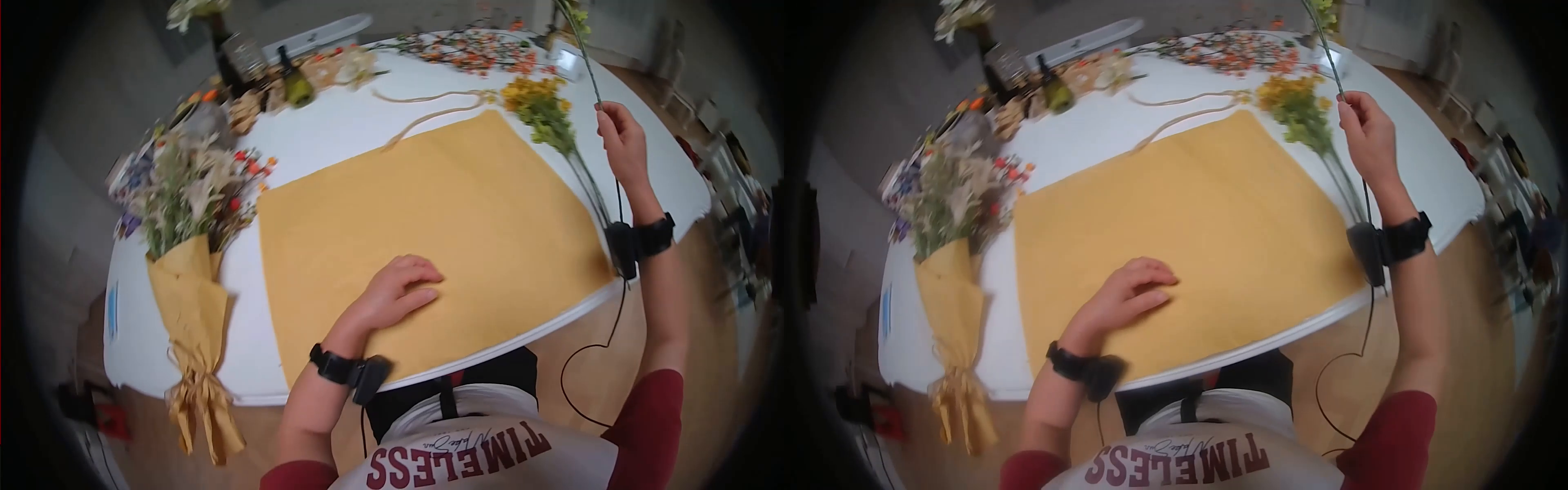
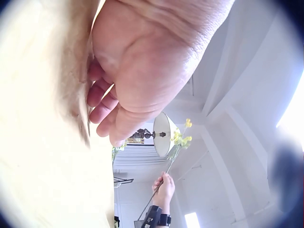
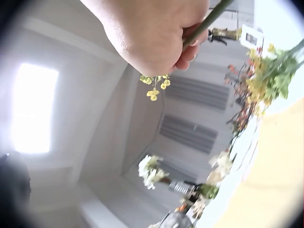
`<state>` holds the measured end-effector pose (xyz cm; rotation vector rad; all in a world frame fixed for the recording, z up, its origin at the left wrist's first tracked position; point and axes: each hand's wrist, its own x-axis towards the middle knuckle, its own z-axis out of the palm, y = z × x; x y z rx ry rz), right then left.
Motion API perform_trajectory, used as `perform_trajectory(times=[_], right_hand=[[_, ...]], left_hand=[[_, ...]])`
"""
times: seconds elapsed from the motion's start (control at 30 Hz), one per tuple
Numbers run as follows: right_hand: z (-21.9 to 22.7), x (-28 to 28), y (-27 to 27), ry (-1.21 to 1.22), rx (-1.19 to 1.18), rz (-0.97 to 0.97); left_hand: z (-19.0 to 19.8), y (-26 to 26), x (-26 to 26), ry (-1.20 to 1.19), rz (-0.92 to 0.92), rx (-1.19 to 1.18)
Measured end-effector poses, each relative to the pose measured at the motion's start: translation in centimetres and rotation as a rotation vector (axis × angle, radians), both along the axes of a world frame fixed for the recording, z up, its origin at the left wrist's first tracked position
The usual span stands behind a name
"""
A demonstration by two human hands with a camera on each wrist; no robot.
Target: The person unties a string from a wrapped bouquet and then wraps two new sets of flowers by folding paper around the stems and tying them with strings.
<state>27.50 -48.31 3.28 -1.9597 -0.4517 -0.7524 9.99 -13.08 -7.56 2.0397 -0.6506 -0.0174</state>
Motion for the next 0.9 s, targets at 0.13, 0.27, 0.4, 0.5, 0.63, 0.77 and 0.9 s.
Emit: perform_trajectory(times=[0.13, 0.27, 0.4, 0.5, 0.63, 0.77, 0.9], right_hand=[[-0.8, -2.4, 9.0, -0.035, -0.071, 0.166], [-4.3, -4.0, 16.5, -0.077, -0.188, 0.303], [-7.6, -5.6, 21.7, -0.033, -0.234, 0.4], [-9.8, -5.9, 23.2, -0.035, -0.343, 0.407], [-12.1, -6.2, 23.8, 0.011, -0.421, 0.433], [-11.6, -6.6, 23.5, 0.151, -0.5, 0.482], [-10.7, -7.2, 22.3, 0.189, -0.55, 0.495]], left_hand=[[-0.6, 0.3, 0.1, 0.009, 0.032, -0.033], [-0.9, 0.3, 0.3, -0.019, 0.01, -0.037], [-1.2, 0.4, 0.4, -0.033, -0.015, -0.038], [-1.1, 0.4, 0.3, -0.005, 0.002, -0.039], [-1.1, 0.3, 0.3, -0.008, 0.011, -0.066], [-1.3, 0.3, 0.3, -0.028, 0.011, -0.08], [-1.1, 0.4, 0.2, -0.005, 0.025, -0.064]])
